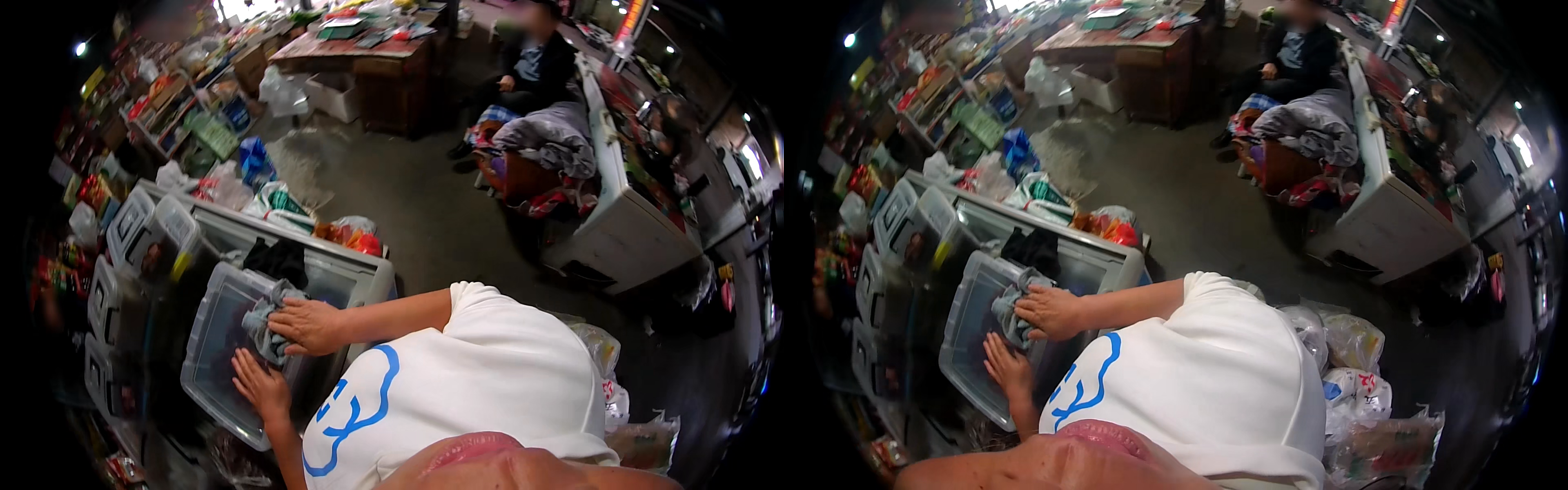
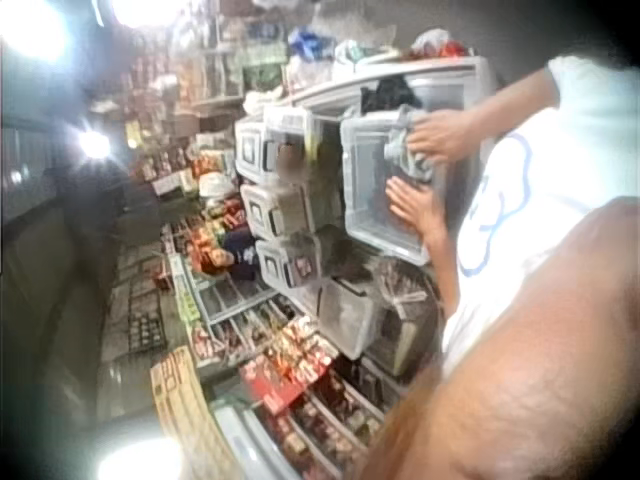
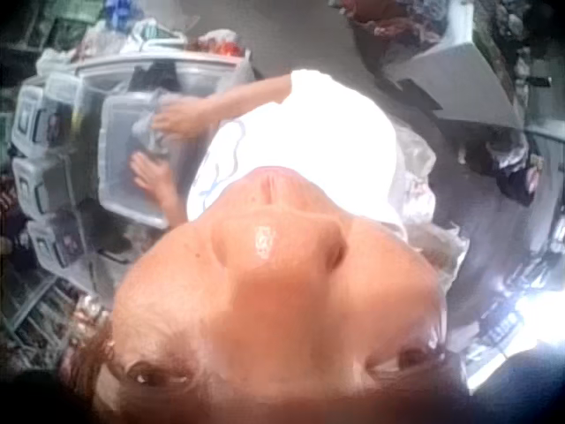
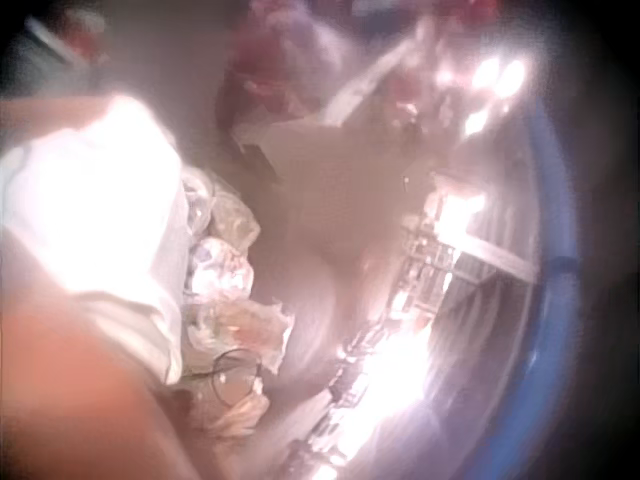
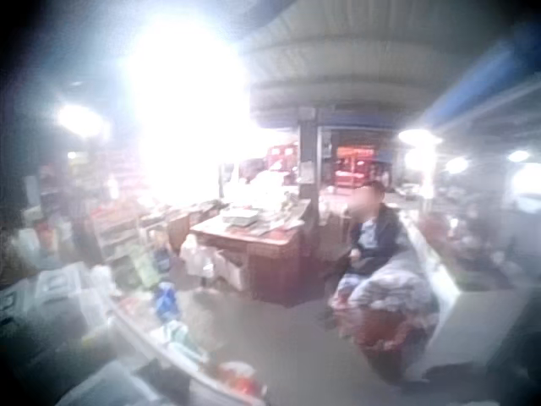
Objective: The person opens and closes clear plastic containers, transfers dried red chilies into a bag, wipes the container with a cloth, and stacks the containers on a shelf. They also handle a yellow-labeled box and a white plastic bag during the process.
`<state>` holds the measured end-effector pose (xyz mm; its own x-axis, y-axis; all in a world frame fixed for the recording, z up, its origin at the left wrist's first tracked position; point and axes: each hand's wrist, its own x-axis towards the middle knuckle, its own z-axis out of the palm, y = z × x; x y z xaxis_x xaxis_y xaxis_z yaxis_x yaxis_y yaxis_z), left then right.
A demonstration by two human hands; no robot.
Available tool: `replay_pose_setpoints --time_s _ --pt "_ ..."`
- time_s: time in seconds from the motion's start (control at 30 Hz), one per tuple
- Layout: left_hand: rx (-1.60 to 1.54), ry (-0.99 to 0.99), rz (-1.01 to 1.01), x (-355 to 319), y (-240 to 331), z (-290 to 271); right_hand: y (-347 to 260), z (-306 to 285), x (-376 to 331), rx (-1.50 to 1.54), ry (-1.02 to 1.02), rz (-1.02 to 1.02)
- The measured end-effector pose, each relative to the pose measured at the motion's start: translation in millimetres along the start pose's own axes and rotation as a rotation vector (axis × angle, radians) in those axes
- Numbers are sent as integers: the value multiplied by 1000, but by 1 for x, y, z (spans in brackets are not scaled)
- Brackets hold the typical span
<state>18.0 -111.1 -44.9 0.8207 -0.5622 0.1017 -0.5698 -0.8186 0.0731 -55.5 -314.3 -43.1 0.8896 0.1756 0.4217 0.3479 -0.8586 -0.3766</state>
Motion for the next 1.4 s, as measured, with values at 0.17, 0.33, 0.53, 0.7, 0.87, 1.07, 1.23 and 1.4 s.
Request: replay_pose_setpoints --time_s 0.17,0.33,0.53,0.7,0.87,1.07,1.23,1.4 --pt "-7 -43 15 1 11 -4 -6 -11 -10 -8 -59 60" --pt "-12 -45 -10 -5 9 -8 -16 -14 -9 21 -107 97" --pt "-2 -53 2 -5 5 -8 -20 -13 -7 31 -108 117" --pt "-7 -59 13 -4 8 -9 -15 -15 -2 21 -144 110" --pt "-12 -36 -4 -8 2 -8 -22 -62 42 59 -601 281" --pt "-81 -5 7 -5 10 -11 9 15 47 -31 -108 9" --pt "-294 114 11 -11 7 -19 9 23 57 -32 -114 22" --pt "-252 357 35 -20 -42 -43 12 24 55 -67 -147 48"
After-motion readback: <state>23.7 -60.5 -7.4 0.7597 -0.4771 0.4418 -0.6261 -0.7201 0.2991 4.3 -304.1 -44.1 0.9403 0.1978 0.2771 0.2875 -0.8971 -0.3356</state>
